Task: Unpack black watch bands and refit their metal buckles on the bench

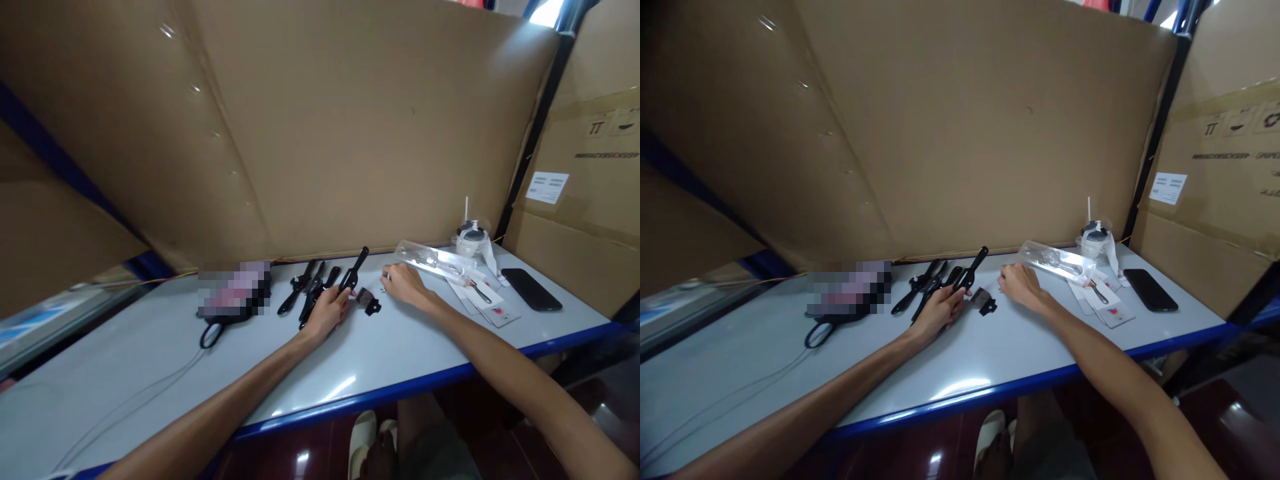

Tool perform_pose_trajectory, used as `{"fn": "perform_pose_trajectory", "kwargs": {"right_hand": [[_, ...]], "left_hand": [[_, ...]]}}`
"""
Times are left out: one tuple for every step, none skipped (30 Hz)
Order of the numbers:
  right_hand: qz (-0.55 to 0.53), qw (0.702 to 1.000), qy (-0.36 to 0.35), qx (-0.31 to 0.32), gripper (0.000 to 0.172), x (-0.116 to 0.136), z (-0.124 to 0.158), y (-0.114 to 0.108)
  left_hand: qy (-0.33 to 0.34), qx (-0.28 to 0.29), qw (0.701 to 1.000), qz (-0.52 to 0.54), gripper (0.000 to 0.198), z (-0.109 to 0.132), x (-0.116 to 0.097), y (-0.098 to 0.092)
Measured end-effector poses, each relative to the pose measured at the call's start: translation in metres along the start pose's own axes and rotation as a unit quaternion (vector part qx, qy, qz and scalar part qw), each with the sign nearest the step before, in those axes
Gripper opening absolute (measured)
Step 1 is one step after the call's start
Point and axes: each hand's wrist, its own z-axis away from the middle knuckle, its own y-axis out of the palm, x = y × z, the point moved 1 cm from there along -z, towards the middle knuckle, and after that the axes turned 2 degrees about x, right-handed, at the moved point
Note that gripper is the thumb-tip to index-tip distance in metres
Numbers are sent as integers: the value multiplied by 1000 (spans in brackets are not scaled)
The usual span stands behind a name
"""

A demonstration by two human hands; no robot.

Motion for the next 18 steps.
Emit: {"fn": "perform_pose_trajectory", "kwargs": {"right_hand": [[-2, 1000, 3, 0, 29, -1, 0, -2], [-5, 1000, 6, -2, 29, -1, 0, -5], [-9, 1000, 11, -6, 28, -2, -1, -7], [-15, 1000, 17, -13, 27, -4, -1, -9], [-25, 999, 23, -22, 26, -6, -2, -10], [-43, 998, 27, -30, 24, -8, -3, -11], [-72, 996, 26, -36, 24, -9, -4, -11], [-116, 992, 21, -37, 25, -10, -5, -10], [-175, 984, 11, -28, 28, -9, -5, -9], [-243, 970, -2, -12, 31, -7, -6, -6], [-315, 949, -14, 9, 33, -3, -6, -2], [-380, 924, -25, 32, 34, 2, -5, 2], [-436, 898, -33, 50, 35, 8, -4, 6], [-481, 874, -37, 60, 35, 15, -2, 9], [-520, 851, -38, 65, 36, 21, 0, 12], [-553, 830, -36, 64, 37, 27, 2, 14], [-584, 809, -32, 63, 39, 32, 4, 14], [-609, 790, -24, 61, 40, 35, 6, 14]], "left_hand": [[1, -1, 1000, 1, 39, 0, -1, 0], [4, -4, 1000, 0, 40, 1, -2, 0], [10, -6, 1000, -3, 41, 1, -2, 0], [18, -7, 1000, -5, 42, 1, -3, 0], [27, -5, 1000, -8, 43, 1, -3, 0], [37, -1, 999, -9, 44, 2, -4, 0], [48, 5, 999, -9, 45, 2, -5, 0], [58, 12, 998, -8, 46, 3, -5, 0], [66, 22, 998, -8, 47, 4, -6, 0], [73, 32, 997, -9, 48, 5, -7, 1], [80, 43, 996, -13, 49, 6, -7, 2], [86, 54, 995, -21, 49, 8, -8, 3], [93, 66, 993, -32, 49, 10, -8, 4], [103, 76, 991, -46, 48, 12, -9, 6], [113, 83, 988, -63, 47, 14, -10, 7], [124, 87, 985, -80, 46, 16, -12, 9], [135, 86, 982, -97, 45, 18, -13, 10], [147, 81, 979, -115, 45, 21, -15, 11]]}}
